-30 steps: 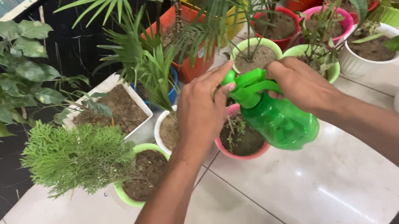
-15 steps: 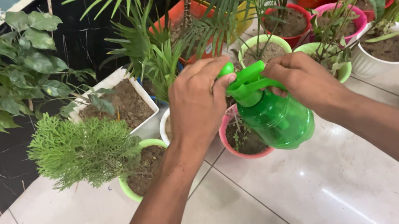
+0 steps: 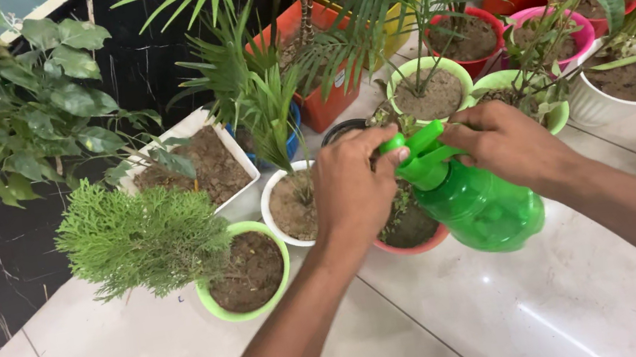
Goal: The person uses a green spray bottle to mist several potted plants arranged on a tiled floor. The person holds the bottle with both hands and sprays water onto the leaves and soil of multiple plants in sequence.
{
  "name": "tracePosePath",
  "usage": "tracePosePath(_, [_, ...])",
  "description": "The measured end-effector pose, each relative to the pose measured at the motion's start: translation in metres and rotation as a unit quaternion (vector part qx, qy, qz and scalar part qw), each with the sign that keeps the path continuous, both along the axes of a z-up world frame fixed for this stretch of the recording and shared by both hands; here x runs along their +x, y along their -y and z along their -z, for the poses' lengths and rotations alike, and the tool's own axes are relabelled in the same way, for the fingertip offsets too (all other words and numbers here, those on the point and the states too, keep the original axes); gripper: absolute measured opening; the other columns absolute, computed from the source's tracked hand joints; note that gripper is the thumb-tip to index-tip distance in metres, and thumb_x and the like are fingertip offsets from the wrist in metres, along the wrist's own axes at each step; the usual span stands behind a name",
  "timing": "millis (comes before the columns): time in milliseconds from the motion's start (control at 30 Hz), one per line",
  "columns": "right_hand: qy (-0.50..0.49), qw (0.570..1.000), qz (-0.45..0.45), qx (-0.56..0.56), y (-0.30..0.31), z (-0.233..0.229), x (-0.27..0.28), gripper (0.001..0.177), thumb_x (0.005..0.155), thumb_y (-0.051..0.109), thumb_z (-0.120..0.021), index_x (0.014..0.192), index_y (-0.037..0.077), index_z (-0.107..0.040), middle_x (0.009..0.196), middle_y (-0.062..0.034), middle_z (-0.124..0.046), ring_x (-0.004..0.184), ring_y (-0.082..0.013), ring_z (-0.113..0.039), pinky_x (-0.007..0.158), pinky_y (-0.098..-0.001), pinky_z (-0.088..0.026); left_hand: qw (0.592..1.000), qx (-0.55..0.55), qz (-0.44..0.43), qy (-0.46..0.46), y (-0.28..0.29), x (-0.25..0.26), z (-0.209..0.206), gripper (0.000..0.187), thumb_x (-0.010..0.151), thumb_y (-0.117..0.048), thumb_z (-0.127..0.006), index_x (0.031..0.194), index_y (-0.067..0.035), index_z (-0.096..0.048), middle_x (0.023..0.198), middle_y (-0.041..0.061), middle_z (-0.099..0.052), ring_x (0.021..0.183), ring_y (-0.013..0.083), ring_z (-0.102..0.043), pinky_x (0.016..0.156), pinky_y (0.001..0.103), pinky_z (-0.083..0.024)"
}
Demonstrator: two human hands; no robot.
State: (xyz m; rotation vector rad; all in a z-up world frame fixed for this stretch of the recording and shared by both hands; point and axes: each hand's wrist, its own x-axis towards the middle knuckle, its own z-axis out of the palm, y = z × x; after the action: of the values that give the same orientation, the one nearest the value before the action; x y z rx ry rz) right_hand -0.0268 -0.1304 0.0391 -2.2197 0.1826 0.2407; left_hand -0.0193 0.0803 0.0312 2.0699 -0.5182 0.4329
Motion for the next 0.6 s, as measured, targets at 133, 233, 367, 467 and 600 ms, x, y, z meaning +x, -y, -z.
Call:
tracePosePath(133, [0.008,0.999,0.016,0.042,0.008,0.005,-0.001,0.039,0.096,0.033,-0.057,0.108,0.0,-0.074,0.079,-0.0062,-0.067,0.073,-0.0152,-0.058,0.067,-0.0327,-0.045,0.99,-0.07,-0.015,0.123,-0.013,0.019,-0.015,0.028,0.088,-0.003,-0.074,0.115,-0.004,-0.075,0.112,0.015,-0.075,0.1,0.0304,-0.075,0.089,0.038,-0.059])
tracePosePath(233, [0.008,0.999,0.038,0.03,0.009,0.005,0.001,0.039,0.096,0.033,-0.059,0.108,-0.001,-0.074,0.081,-0.0067,-0.068,0.076,-0.0156,-0.059,0.068,-0.0322,-0.046,0.988,-0.112,-0.091,0.056,-0.027,0.026,-0.02,0.026,0.091,-0.007,-0.076,0.116,-0.006,-0.074,0.11,0.012,-0.077,0.094,0.0267,-0.078,0.087,0.038,-0.06])
tracePosePath(367, [0.019,0.999,0.03,0.037,0.003,0.0,-0.002,0.037,0.095,0.03,-0.059,0.104,-0.002,-0.075,0.082,-0.0076,-0.07,0.076,-0.0162,-0.061,0.068,-0.0338,-0.047,0.99,-0.009,-0.005,0.139,0.005,-0.008,0.01,0.041,0.079,0.0,-0.072,0.12,-0.002,-0.073,0.114,0.017,-0.075,0.104,0.0349,-0.07,0.093,0.044,-0.053])
tracePosePath(467, [0.014,0.996,0.018,0.086,0.0,-0.01,-0.004,0.036,0.094,0.032,-0.058,0.107,0.002,-0.074,0.085,-0.004,-0.072,0.078,-0.0129,-0.063,0.071,-0.0315,-0.05,0.985,0.022,-0.034,0.167,0.001,0.001,0.001,0.028,0.087,-0.002,-0.073,0.115,-0.005,-0.074,0.109,0.013,-0.077,0.1,0.0326,-0.07,0.094,0.045,-0.052])
tracePosePath(600, [-0.017,0.994,0.021,0.106,0.001,-0.006,-0.005,0.038,0.096,0.031,-0.056,0.106,0.0,-0.075,0.08,-0.0065,-0.069,0.072,-0.0175,-0.06,0.067,-0.0366,-0.049,0.972,-0.08,-0.119,0.186,-0.033,0.03,-0.024,0.025,0.095,-0.006,-0.073,0.119,-0.007,-0.074,0.113,0.011,-0.076,0.101,0.0271,-0.073,0.092,0.04,-0.056])
